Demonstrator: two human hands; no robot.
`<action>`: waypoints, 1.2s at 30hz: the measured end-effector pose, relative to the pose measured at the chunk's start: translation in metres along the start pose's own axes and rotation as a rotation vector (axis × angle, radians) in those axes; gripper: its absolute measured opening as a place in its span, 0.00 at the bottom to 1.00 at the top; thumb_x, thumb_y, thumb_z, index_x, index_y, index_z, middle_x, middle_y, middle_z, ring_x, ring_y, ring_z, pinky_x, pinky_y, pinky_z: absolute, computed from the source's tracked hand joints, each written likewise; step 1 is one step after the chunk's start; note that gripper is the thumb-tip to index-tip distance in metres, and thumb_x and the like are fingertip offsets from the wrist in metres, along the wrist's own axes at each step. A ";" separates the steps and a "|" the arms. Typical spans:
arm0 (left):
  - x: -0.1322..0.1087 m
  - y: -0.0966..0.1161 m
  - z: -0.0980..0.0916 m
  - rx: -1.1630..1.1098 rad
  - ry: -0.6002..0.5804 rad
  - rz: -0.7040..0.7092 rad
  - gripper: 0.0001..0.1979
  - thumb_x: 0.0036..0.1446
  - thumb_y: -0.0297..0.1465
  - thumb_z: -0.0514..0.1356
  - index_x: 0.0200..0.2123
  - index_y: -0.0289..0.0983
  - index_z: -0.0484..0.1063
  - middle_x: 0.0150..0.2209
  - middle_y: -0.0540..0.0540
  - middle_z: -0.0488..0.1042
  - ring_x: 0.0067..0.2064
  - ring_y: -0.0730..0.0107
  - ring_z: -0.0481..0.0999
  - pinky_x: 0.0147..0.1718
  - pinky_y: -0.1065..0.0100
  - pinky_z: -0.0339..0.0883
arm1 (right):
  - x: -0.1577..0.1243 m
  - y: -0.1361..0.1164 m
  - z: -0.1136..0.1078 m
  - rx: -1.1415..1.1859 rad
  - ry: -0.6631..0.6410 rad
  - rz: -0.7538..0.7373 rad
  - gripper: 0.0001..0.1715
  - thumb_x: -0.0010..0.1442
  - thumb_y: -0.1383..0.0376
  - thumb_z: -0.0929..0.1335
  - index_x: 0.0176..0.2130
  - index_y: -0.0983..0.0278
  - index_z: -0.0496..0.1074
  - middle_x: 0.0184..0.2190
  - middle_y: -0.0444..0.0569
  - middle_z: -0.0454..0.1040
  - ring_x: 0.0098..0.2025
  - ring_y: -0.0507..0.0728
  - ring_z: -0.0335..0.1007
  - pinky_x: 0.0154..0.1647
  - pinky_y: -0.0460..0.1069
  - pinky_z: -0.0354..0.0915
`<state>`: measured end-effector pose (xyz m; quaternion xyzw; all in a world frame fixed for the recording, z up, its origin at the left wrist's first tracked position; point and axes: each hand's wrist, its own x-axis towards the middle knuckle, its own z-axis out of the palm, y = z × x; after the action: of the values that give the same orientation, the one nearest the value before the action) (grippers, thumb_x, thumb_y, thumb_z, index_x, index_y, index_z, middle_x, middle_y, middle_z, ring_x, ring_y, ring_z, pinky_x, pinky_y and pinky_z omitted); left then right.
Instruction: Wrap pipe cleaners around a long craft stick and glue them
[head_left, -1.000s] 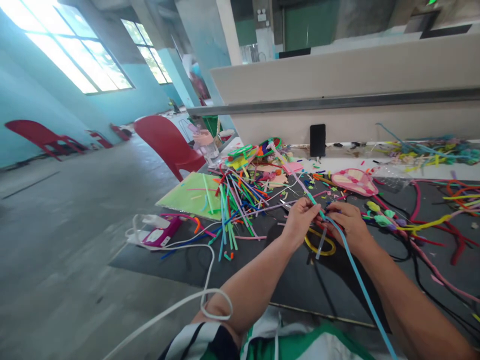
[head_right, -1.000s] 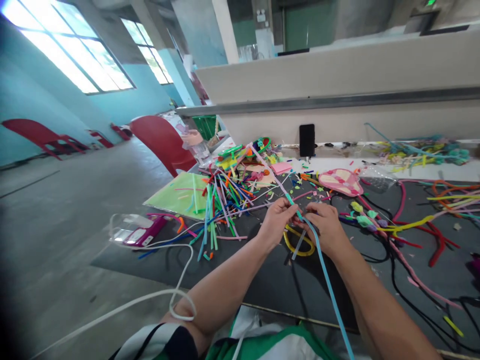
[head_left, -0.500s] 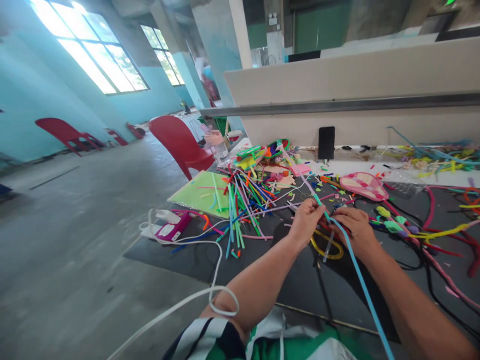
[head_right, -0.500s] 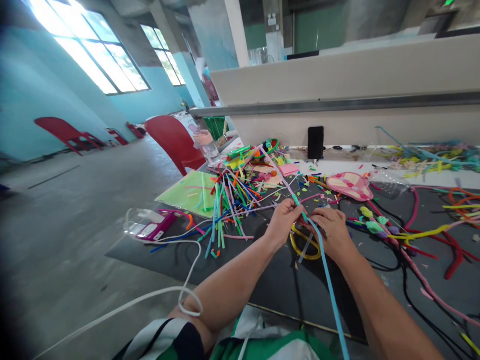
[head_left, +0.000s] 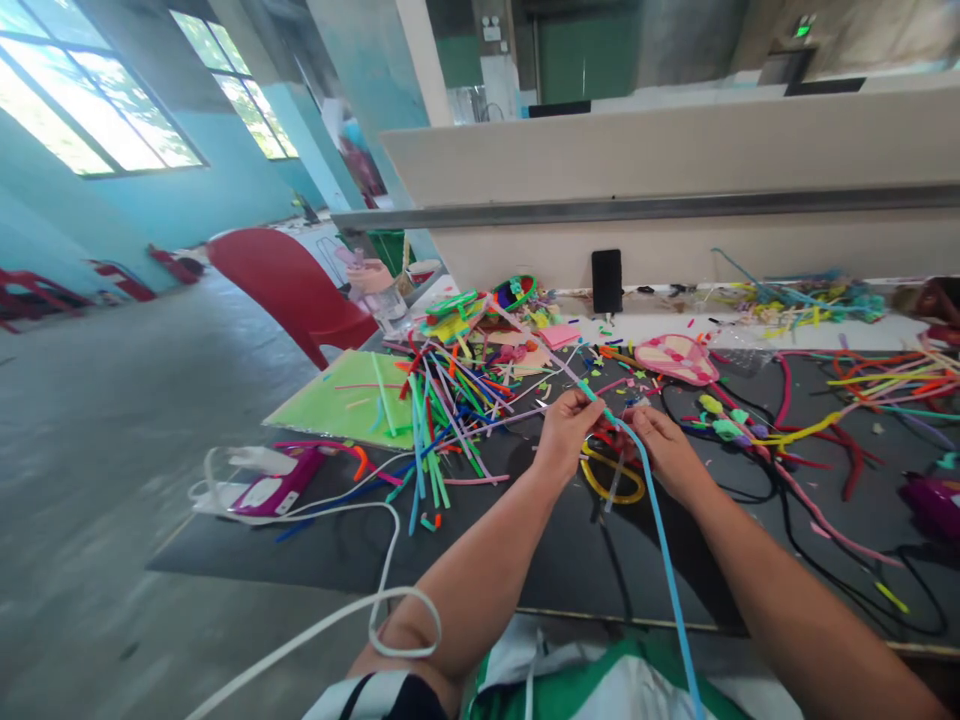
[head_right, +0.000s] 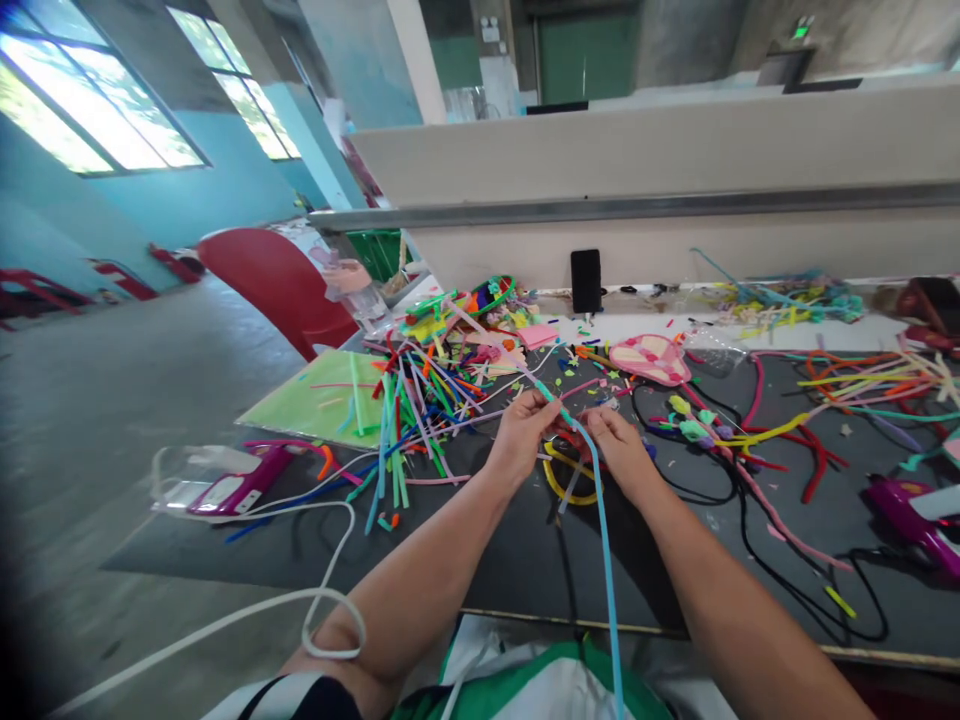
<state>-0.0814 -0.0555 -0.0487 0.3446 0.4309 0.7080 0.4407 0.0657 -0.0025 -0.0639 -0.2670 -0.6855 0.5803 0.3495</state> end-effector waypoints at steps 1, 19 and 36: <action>0.000 -0.001 0.000 0.011 0.004 0.002 0.13 0.47 0.35 0.65 0.28 0.33 0.67 0.22 0.50 0.71 0.22 0.75 0.72 0.25 0.72 0.67 | -0.001 -0.002 0.001 0.011 -0.020 0.026 0.21 0.61 0.48 0.60 0.39 0.61 0.68 0.26 0.45 0.72 0.23 0.53 0.65 0.23 0.48 0.62; 0.001 -0.002 0.001 0.220 -0.042 0.020 0.12 0.48 0.35 0.65 0.25 0.35 0.65 0.17 0.53 0.69 0.19 0.76 0.69 0.21 0.72 0.66 | -0.002 -0.013 0.004 -0.123 -0.040 0.142 0.09 0.54 0.63 0.63 0.36 0.63 0.69 0.23 0.43 0.73 0.19 0.50 0.65 0.20 0.46 0.62; -0.002 0.000 0.005 0.291 0.006 0.028 0.10 0.46 0.33 0.65 0.23 0.35 0.66 0.18 0.54 0.68 0.21 0.75 0.71 0.23 0.72 0.68 | -0.005 -0.016 0.005 -0.578 -0.026 -0.180 0.10 0.58 0.67 0.62 0.39 0.64 0.70 0.29 0.47 0.76 0.29 0.54 0.72 0.31 0.47 0.64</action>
<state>-0.0765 -0.0563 -0.0469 0.4088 0.5254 0.6451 0.3751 0.0662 -0.0125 -0.0495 -0.2863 -0.8475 0.3311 0.3002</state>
